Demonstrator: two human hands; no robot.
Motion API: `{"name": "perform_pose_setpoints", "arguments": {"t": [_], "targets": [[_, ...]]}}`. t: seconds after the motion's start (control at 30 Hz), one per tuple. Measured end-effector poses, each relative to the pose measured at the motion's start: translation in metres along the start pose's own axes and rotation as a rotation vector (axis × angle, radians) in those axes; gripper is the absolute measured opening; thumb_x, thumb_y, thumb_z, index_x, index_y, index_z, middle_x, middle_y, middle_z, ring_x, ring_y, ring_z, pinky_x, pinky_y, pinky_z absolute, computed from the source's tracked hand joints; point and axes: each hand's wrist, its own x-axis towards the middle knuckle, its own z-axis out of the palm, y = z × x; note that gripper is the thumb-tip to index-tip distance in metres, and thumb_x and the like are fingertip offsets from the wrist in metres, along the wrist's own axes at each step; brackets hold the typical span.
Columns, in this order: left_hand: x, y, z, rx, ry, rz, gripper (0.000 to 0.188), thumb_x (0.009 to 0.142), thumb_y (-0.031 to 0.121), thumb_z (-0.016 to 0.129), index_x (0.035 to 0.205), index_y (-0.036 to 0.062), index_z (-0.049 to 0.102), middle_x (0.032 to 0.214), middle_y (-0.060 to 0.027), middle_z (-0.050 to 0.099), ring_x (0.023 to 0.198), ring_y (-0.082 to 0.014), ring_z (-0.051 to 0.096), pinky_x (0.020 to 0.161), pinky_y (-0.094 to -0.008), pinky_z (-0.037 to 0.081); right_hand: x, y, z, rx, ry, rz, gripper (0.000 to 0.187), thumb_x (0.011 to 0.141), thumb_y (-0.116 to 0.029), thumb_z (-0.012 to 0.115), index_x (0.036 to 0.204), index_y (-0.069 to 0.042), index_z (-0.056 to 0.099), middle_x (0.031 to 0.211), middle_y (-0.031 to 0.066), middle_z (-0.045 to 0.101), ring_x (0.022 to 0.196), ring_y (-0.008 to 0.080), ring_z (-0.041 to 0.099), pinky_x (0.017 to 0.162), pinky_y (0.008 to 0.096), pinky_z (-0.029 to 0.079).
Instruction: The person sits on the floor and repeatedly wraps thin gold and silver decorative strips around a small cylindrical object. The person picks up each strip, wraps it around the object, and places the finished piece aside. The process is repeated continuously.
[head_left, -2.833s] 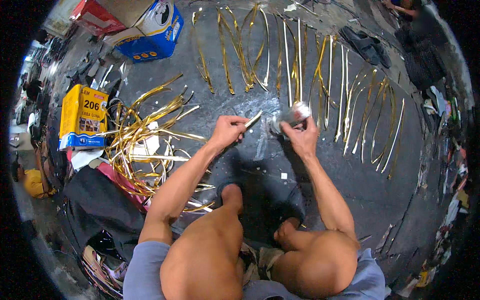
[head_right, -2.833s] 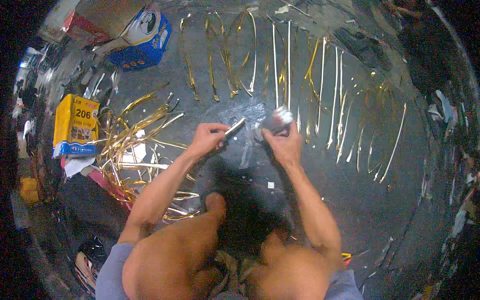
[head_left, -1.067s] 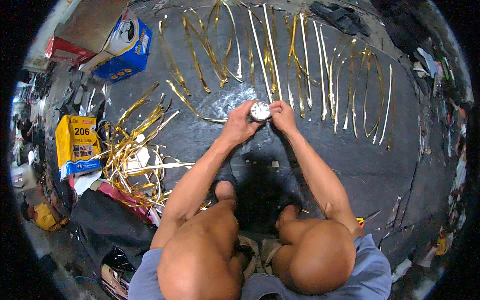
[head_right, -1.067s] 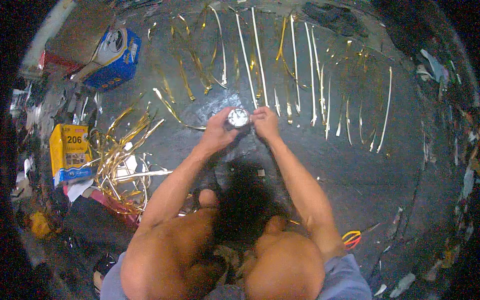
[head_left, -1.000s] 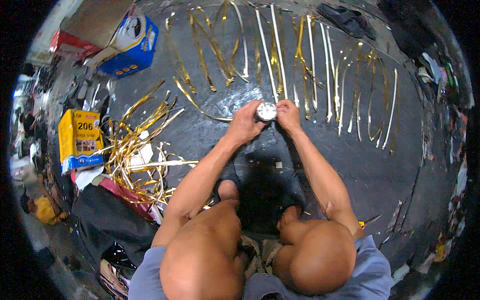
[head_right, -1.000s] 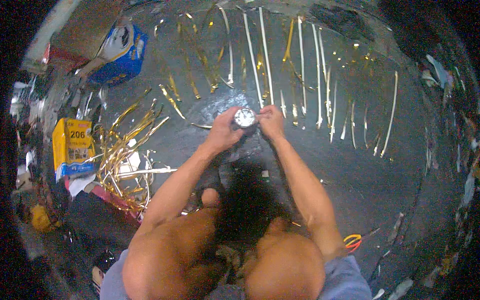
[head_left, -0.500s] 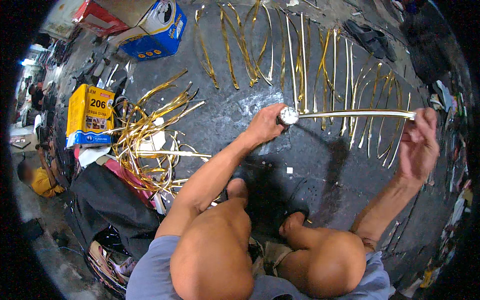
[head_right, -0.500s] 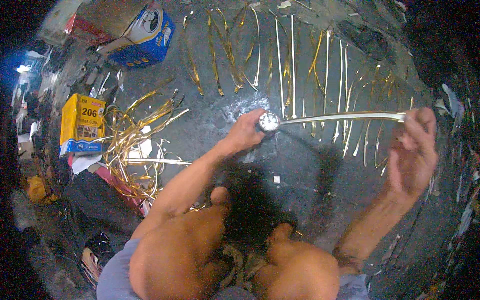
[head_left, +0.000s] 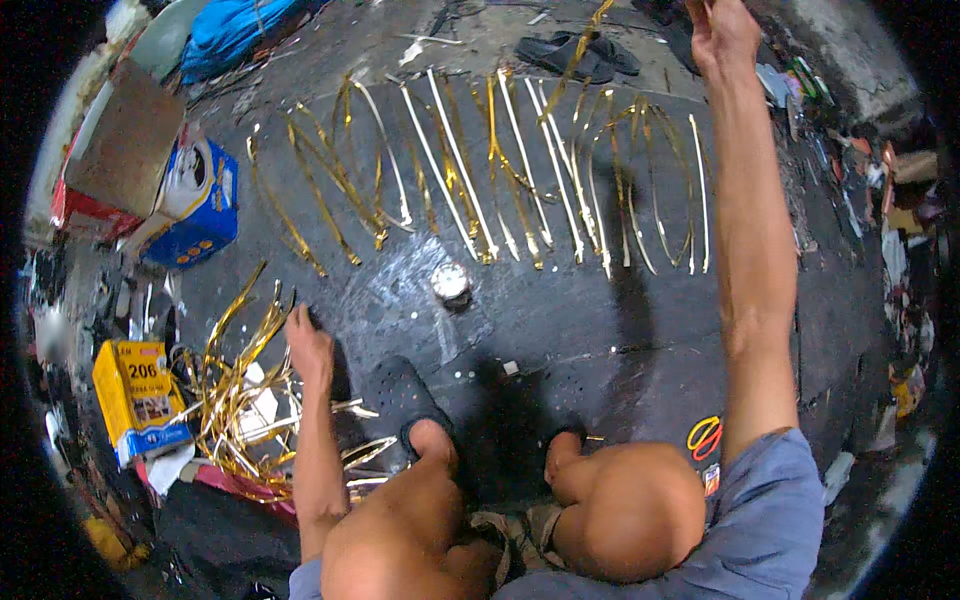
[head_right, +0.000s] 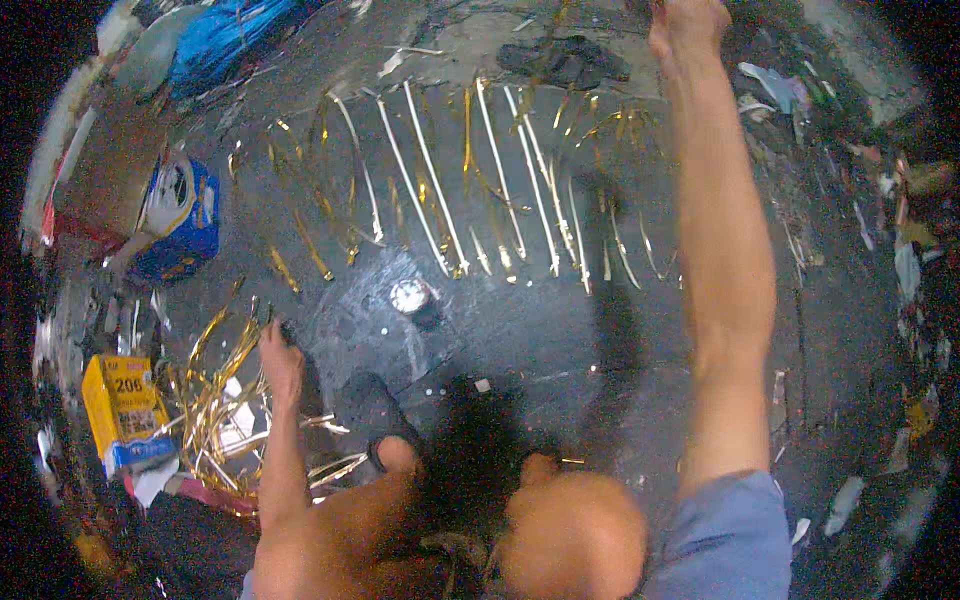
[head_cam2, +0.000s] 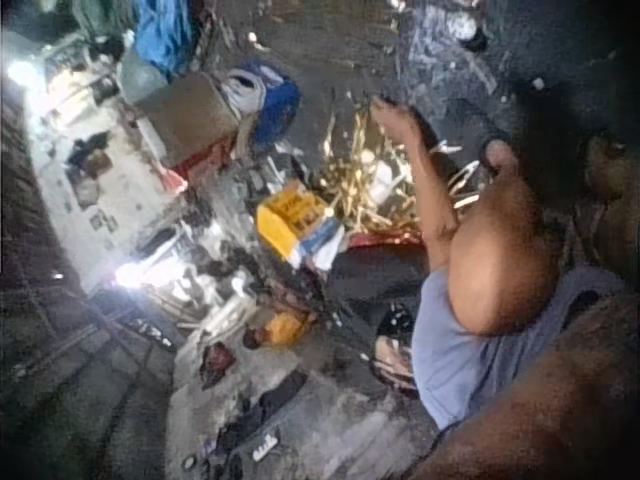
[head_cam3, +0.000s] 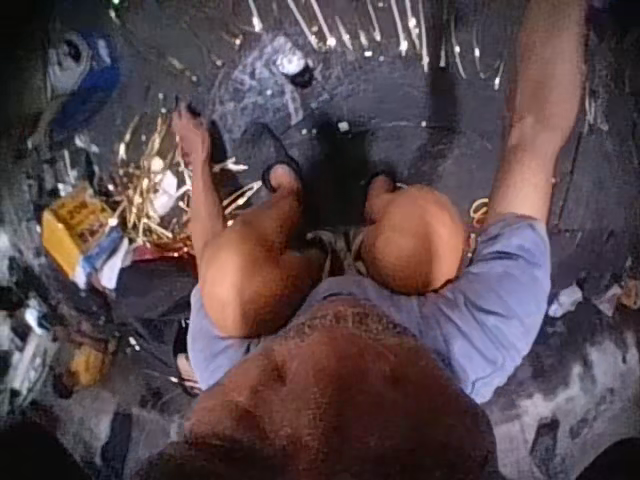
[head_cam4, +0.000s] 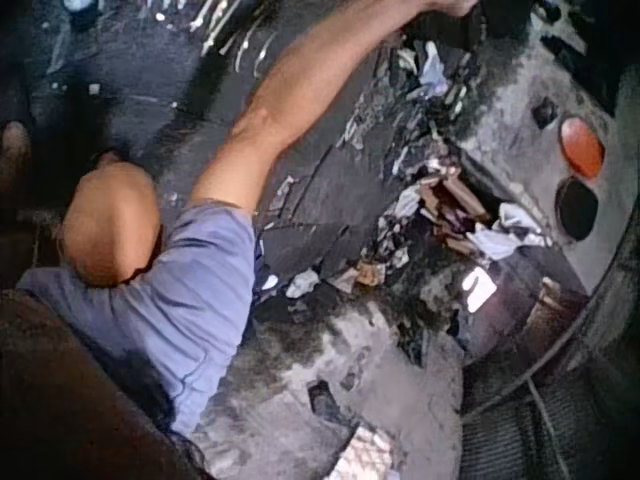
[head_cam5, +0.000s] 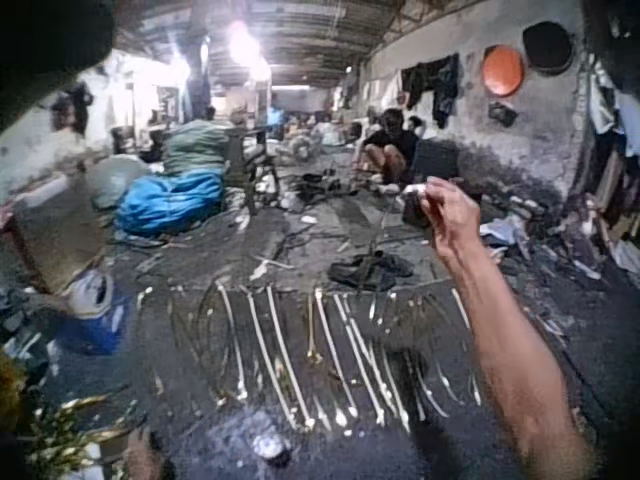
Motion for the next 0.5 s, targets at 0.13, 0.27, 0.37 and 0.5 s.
{"name": "perform_pose_setpoints", "arguments": {"t": [0.13,0.27,0.37,0.5], "targets": [[-0.002,-0.021,-0.031,0.145,-0.103,0.044,0.055,0.079,-0.006,0.06,0.133,0.003,0.06,0.133,-0.0189,0.059,0.126,-0.039,0.054,0.104,-0.0447,0.049,-0.057,0.019,-0.089,0.041,0.373,0.063,0.022,0.082,0.007,0.07,0.104,0.009,0.064,0.108,0.0163,0.065,0.097,0.0277,0.066,0.086,0.0386,0.065],[0.019,-0.021,-0.041,0.217,-0.152,0.133,0.051,0.075,-0.002,0.067,0.126,0.004,0.064,0.122,-0.019,0.064,0.111,-0.0405,0.062,0.088,-0.0476,0.055,-0.158,0.059,-0.215,-0.109,0.686,0.187,0.01,0.085,0.004,0.068,0.087,0.008,0.058,0.091,0.0149,0.061,0.088,0.027,0.067,0.083,0.0377,0.066],[0.03,-0.017,-0.044,0.216,-0.255,0.094,0.042,0.077,0.007,0.072,0.119,0.0045,0.066,0.116,-0.0207,0.066,0.104,-0.0419,0.065,0.083,-0.0497,0.055,-0.249,0.097,-0.277,-0.209,1.046,0.304,0.011,0.084,0.005,0.068,0.092,0.008,0.061,0.092,0.0161,0.065,0.083,0.0277,0.07,0.072,0.0355,0.064],[0.014,-0.046,-0.044,0.031,-0.088,0.044,0.054,0.078,0.015,0.077,0.13,0.0062,0.062,0.126,-0.0237,0.059,0.114,-0.0433,0.06,0.095,-0.0494,0.052,-0.357,0.132,-0.221,-0.571,0.657,0.745,0.033,0.086,0.003,0.068,0.117,0.005,0.058,0.087,0.0128,0.069,0.067,0.0215,0.067,0.055,0.0278,0.055]]}}
